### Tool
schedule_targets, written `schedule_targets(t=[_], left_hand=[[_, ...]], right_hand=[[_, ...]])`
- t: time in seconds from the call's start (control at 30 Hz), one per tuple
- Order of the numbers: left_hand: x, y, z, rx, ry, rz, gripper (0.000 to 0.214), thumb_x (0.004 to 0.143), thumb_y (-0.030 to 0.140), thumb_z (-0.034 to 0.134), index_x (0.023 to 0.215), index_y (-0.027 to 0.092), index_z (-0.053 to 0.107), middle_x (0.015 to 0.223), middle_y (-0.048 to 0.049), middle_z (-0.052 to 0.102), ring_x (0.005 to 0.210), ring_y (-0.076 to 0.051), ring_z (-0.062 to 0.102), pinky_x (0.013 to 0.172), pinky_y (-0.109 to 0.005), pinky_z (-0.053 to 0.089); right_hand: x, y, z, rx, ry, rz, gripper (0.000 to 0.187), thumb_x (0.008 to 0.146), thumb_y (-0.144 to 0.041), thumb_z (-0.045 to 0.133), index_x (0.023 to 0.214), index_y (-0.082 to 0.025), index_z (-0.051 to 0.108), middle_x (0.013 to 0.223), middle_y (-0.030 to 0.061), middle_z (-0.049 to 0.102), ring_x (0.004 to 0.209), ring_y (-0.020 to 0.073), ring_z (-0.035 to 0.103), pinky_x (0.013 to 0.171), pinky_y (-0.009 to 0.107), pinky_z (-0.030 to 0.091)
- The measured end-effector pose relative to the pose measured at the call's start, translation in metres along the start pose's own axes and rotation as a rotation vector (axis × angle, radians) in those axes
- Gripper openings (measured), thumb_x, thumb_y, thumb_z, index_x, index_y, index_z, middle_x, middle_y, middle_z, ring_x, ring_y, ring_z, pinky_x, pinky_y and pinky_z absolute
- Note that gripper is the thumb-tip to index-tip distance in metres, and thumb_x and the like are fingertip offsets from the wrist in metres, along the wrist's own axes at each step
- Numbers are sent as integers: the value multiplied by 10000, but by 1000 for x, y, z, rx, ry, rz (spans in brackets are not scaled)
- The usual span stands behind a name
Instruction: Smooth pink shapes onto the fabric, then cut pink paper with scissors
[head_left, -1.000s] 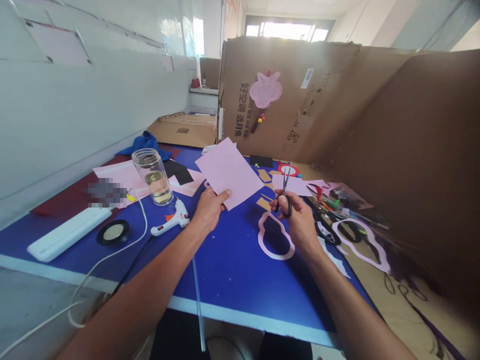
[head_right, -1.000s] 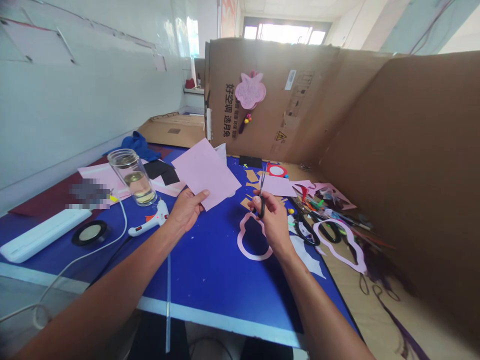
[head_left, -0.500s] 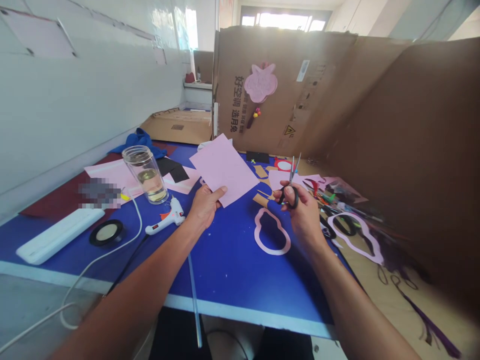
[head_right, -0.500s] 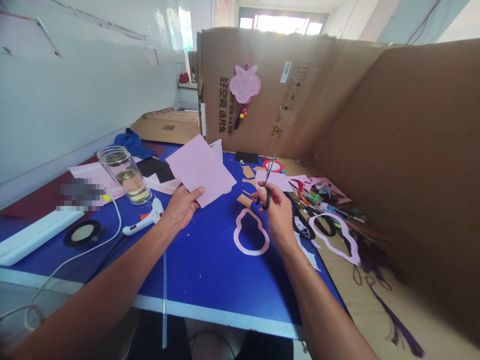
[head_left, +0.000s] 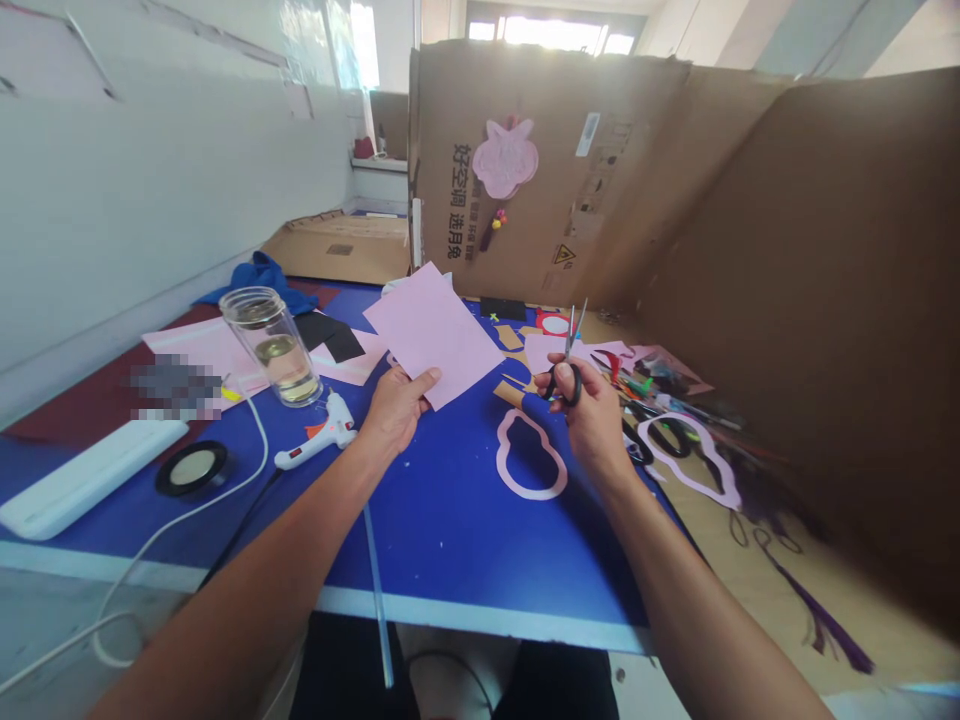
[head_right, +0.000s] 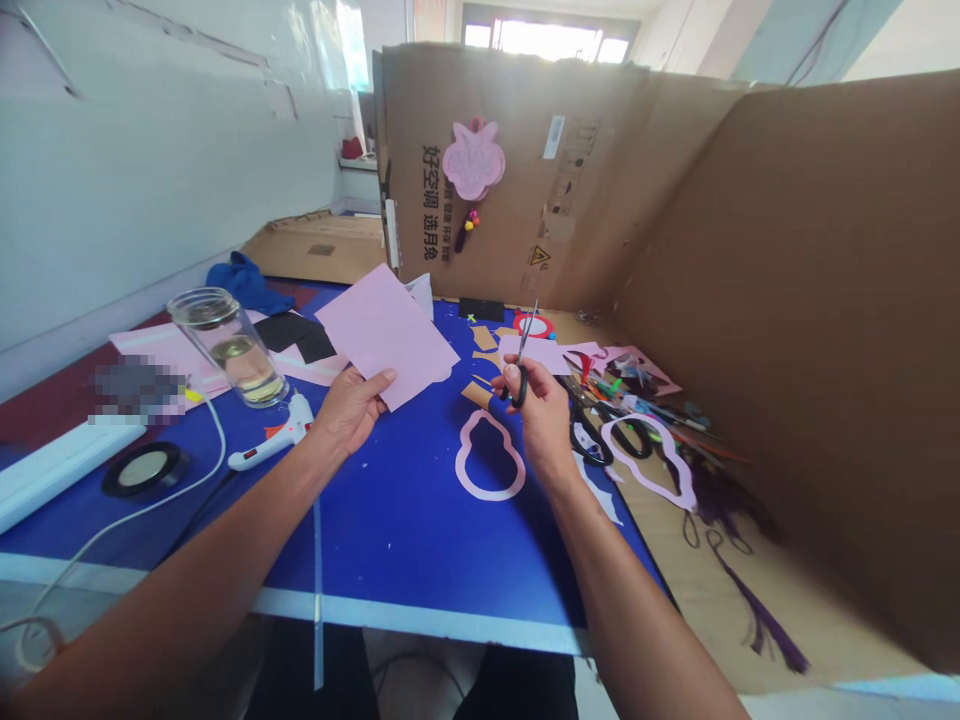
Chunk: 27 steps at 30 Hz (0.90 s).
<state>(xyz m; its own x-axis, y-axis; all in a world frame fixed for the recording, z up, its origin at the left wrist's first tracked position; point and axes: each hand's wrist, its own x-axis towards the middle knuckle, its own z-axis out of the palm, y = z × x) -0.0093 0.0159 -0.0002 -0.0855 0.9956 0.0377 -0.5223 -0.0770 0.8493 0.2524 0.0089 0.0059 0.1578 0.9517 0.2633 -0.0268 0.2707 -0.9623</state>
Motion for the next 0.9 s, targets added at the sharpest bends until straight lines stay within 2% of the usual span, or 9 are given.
schedule_targets(t=[0.27,0.6,0.8,0.9], left_hand=[[0,0,2,1,22,-17,361,772,186,943,1116,146,840,1153,-169,878,1213,-392,811,1054,-540,674],[-2,2,3,-8,4,-12,390,721,210,993,1072,149,835,1145,-175,877,1260,-408,792,1034,-530,682],[-1,2,3,-4,14,-6,417,673,240,1022,1043,157,847,1086,-150,888,1150,-389,831,989,-515,698],[-2,3,3,-8,10,-5,418,679,241,1019,1049,150,849,1075,-153,887,1157,-387,829,996,-514,697]], right_hand=[[-1,0,1,-11,-18,2,477,926,-621,809,1213,-243,776,941,43,784,871,214,694,632,294,455],[-5,-1,4,-24,-55,4,456,934,-587,803,1234,-244,776,958,49,776,851,215,677,645,314,469],[-7,-1,8,-19,-65,13,454,921,-586,815,1211,-239,777,919,45,775,837,211,672,637,308,473],[-7,0,9,-16,-69,20,463,915,-589,820,1205,-231,775,900,45,775,837,214,678,628,305,472]])
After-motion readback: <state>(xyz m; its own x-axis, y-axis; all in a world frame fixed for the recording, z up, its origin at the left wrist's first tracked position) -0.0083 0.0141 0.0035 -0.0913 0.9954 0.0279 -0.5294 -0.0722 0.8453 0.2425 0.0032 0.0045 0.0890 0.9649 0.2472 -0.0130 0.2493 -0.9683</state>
